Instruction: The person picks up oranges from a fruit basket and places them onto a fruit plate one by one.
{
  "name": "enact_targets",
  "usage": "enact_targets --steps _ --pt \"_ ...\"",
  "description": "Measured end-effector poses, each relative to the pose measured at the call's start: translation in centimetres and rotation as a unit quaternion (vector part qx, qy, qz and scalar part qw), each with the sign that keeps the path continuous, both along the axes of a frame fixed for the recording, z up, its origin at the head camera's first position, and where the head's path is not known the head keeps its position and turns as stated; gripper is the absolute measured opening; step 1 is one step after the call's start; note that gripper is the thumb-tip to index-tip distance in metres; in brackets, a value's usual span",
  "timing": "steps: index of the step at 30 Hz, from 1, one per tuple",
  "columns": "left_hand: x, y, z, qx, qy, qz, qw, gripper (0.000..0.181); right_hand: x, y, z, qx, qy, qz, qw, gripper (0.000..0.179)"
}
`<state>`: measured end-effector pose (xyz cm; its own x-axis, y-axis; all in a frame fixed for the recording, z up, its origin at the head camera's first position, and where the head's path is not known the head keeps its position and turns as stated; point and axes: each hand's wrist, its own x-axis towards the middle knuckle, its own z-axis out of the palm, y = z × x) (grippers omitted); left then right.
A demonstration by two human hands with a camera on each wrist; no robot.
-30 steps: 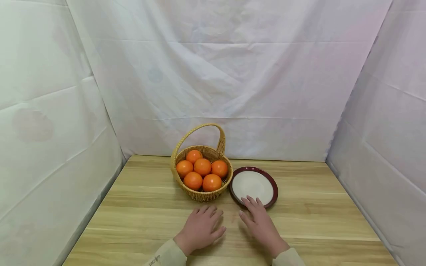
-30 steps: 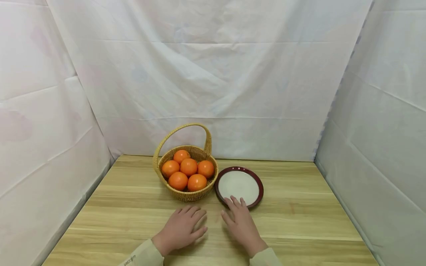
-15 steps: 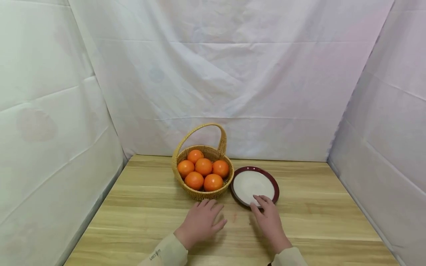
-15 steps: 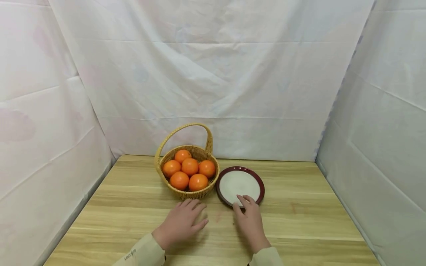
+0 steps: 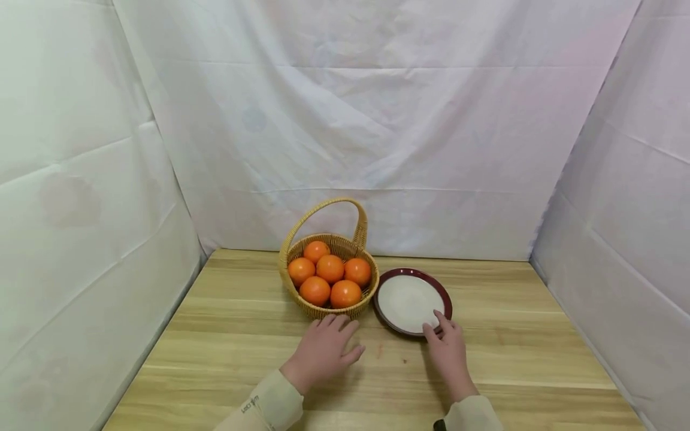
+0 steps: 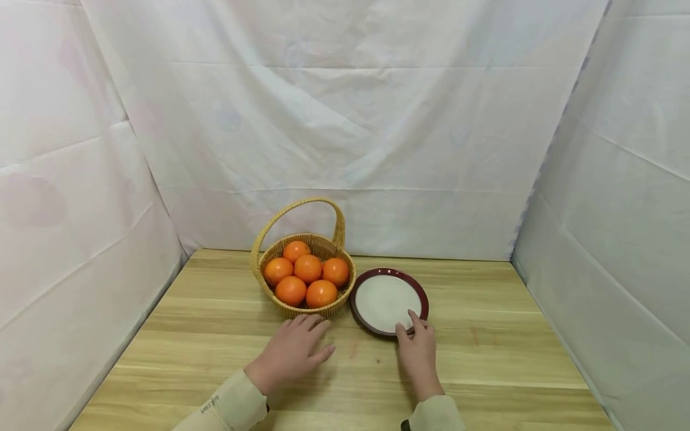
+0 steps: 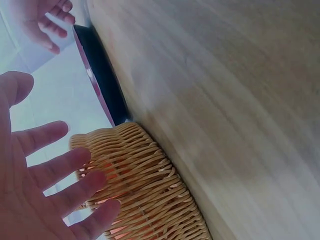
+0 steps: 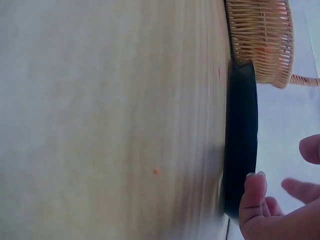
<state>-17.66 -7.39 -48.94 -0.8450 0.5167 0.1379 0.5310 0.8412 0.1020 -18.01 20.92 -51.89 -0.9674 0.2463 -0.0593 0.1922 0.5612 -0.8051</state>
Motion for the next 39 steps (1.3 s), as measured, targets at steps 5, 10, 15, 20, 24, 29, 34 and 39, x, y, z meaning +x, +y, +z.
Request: enact_targets --steps 5,10,15,20,24,29,34,39 --pt "-0.2 -0.1 0.5 0.010 0.017 -0.005 0.9998 0.052 -0.4 0.6 -0.4 -0.037 -0.024 -0.019 0.9988 0.067" --pt "-0.8 -0.2 1.5 0.010 0.050 -0.007 0.9987 0.049 -0.8 0.8 -0.4 -0.085 -0.037 -0.041 0.9948 0.073" --pt "-1.4 -0.3 2.2 0.013 0.063 -0.005 0.9979 0.049 -1.1 1.0 -0.5 -0.108 -0.034 -0.061 0.9917 0.073" --pt "-1.9 -0.5 2.5 0.019 0.059 0.000 0.9981 0.047 -1.4 1.1 -0.8 -0.137 -0.037 -0.082 0.9865 0.071" --pt "-2.5 -0.8 3.1 0.026 0.053 0.007 0.9982 0.048 -1.8 1.3 -1.2 -0.199 -0.043 -0.088 0.9750 0.072" --pt "-3.4 -1.2 4.1 0.039 0.033 0.019 0.9985 0.052 -2.2 1.7 -1.5 -0.230 -0.054 -0.083 0.9682 0.069" --pt "-4.5 -1.4 4.3 0.032 0.038 0.021 0.9986 0.053 -2.3 2.1 -1.8 -0.245 -0.062 -0.081 0.9641 0.063" --pt "-5.6 -1.8 4.4 0.039 0.038 0.024 0.9982 0.054 -2.4 2.1 -2.0 -0.247 -0.059 -0.078 0.9639 0.059"
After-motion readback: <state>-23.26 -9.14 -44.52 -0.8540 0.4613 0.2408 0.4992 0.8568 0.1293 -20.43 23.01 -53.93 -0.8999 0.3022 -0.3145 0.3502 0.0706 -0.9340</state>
